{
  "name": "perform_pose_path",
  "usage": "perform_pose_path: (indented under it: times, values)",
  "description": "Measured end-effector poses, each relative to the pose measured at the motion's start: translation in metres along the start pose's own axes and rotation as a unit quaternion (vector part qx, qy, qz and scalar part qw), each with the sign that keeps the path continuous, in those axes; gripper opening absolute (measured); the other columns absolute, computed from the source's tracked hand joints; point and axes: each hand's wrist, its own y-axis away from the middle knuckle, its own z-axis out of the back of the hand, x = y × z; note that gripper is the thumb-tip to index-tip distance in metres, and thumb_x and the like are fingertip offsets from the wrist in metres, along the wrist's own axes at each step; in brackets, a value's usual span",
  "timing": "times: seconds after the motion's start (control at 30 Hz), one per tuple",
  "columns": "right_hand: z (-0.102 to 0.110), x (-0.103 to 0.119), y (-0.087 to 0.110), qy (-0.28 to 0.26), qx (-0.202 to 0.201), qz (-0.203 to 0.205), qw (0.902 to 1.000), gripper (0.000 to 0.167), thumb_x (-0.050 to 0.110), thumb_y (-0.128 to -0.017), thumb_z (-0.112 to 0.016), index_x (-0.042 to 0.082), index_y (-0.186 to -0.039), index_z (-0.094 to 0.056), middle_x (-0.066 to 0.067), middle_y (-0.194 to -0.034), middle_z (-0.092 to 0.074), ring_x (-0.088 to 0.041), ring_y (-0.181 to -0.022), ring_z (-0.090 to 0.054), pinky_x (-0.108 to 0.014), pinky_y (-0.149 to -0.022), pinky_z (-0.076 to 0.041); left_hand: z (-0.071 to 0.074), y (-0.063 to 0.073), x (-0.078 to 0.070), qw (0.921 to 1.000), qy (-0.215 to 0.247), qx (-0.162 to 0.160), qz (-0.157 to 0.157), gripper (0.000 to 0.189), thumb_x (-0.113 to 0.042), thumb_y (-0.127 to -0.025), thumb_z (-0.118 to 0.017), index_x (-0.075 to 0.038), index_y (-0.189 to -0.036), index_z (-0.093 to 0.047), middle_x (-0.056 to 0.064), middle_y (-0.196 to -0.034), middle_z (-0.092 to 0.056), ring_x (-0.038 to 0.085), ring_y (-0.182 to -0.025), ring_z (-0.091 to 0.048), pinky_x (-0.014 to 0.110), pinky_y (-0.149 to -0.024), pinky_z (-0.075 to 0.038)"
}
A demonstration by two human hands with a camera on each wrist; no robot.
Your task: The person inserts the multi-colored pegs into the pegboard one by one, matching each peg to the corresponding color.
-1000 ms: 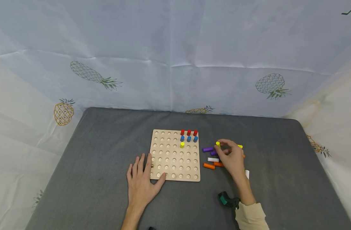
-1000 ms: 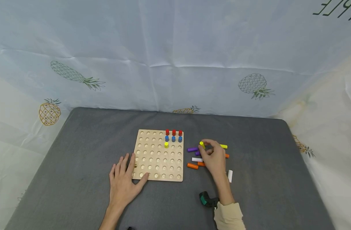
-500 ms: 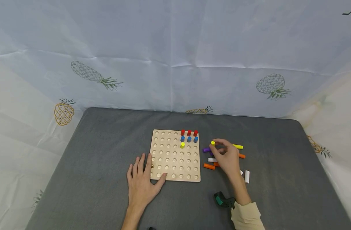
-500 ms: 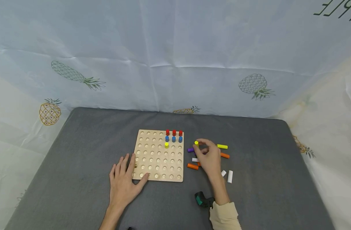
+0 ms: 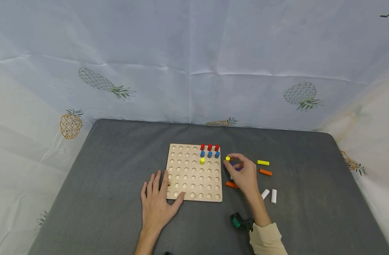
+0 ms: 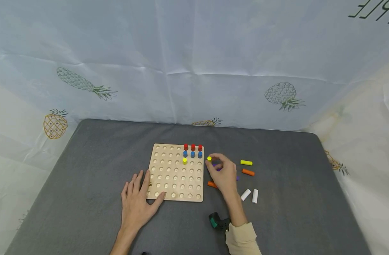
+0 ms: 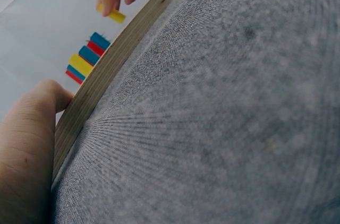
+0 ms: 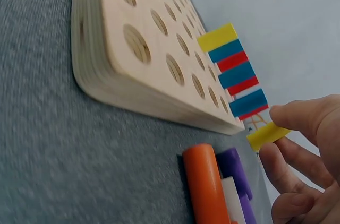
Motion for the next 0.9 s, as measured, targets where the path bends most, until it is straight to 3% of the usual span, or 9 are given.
perform_pose_path:
  times: [0.63,0.9]
  values:
    - [-0.025,0.01,0.001,-0.043,0.029,0.049,0.9975,0.023,0.008,-0.088,-0.08,0.003,-0.111,-0.076,-0.018,-0.101,-0.077,-0.004,-0.06,-0.063,-0.02,-0.048,-0.045,0.0,0.0,0.0,1.0,0.003,-0.001,0.0,0.094,-0.062,-0.082,-0.073,-0.011,-0.155,-0.044,0.023,-0.155,-0.047,0.043,-0.147,-0.038,0.065,-0.12,-0.021]
    - [-0.032,0.011,0.002,-0.055,0.043,0.044,0.9966,0.023,0.01,-0.089,-0.079,0.004,-0.111,-0.077,-0.016,-0.105,-0.076,-0.005,-0.062,-0.061,-0.021,-0.048,-0.045,0.0,0.0,0.0,1.0,-0.005,0.003,0.0,0.094,-0.063,-0.082,-0.072,-0.012,-0.156,-0.044,0.023,-0.156,-0.047,0.043,-0.148,-0.038,0.065,-0.12,-0.021]
